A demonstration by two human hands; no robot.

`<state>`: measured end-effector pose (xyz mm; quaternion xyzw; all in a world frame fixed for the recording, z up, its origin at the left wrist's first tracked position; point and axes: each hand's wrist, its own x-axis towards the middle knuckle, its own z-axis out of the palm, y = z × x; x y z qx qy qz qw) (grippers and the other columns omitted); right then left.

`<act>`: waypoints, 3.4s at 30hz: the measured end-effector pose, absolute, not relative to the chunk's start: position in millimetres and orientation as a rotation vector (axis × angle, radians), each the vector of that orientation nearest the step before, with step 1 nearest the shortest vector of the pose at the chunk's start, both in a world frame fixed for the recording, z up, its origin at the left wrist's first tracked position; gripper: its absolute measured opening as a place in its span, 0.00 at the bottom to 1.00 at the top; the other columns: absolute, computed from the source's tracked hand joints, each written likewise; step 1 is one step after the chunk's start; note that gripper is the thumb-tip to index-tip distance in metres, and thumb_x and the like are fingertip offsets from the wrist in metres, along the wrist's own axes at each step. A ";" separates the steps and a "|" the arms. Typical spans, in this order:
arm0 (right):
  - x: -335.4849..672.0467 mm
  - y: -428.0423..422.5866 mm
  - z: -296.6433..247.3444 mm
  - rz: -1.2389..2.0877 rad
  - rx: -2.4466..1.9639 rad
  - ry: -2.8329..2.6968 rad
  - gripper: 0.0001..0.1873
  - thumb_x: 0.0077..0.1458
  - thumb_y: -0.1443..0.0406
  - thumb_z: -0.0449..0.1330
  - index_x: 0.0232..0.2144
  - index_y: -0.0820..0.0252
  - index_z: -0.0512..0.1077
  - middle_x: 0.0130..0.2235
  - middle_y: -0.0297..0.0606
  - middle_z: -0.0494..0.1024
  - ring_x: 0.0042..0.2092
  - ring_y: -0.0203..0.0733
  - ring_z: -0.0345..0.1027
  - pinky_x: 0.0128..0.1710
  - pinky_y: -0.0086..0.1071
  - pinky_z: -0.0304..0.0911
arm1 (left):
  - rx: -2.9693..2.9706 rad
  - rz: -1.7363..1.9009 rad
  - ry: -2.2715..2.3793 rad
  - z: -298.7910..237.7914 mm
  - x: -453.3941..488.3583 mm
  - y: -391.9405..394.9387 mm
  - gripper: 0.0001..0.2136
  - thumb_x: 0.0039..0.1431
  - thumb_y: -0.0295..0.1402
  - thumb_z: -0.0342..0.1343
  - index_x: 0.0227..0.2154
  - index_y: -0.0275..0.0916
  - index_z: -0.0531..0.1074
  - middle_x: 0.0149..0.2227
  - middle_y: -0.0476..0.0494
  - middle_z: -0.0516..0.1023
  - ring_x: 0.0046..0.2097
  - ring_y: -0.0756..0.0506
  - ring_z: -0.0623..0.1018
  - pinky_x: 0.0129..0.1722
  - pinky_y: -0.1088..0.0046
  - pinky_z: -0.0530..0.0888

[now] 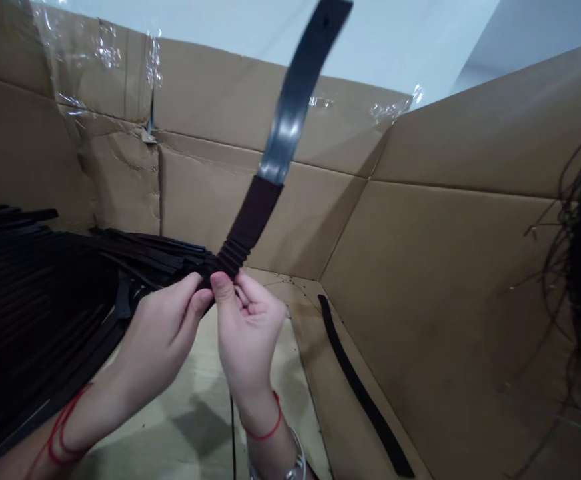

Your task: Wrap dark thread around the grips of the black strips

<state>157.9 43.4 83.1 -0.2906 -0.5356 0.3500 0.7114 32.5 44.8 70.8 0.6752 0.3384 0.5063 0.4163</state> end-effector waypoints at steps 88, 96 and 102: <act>140.5 14.3 93.3 0.975 -0.639 -1.234 0.05 0.47 0.64 0.70 0.22 0.58 0.80 0.13 0.31 0.72 0.13 0.40 0.69 0.13 0.28 0.71 | 1.100 0.709 0.222 74.3 16.3 53.4 0.23 0.56 0.52 0.54 0.22 0.33 0.69 0.17 0.50 0.64 0.17 0.57 0.55 0.16 0.80 0.48; 134.7 7.7 92.4 0.870 -0.598 -1.220 0.04 0.47 0.69 0.69 0.22 0.57 0.80 0.17 0.34 0.77 0.18 0.40 0.73 0.14 0.24 0.71 | 0.991 0.655 0.159 76.7 17.0 45.4 0.24 0.56 0.54 0.55 0.20 0.36 0.62 0.17 0.57 0.56 0.16 0.60 0.47 0.15 0.83 0.41; 134.6 6.8 90.5 0.808 -0.676 -1.190 0.05 0.46 0.67 0.69 0.21 0.59 0.79 0.17 0.34 0.76 0.16 0.37 0.70 0.13 0.23 0.66 | 0.986 0.613 0.212 75.5 22.9 44.6 0.26 0.56 0.58 0.52 0.21 0.37 0.61 0.16 0.58 0.53 0.16 0.60 0.46 0.14 0.83 0.41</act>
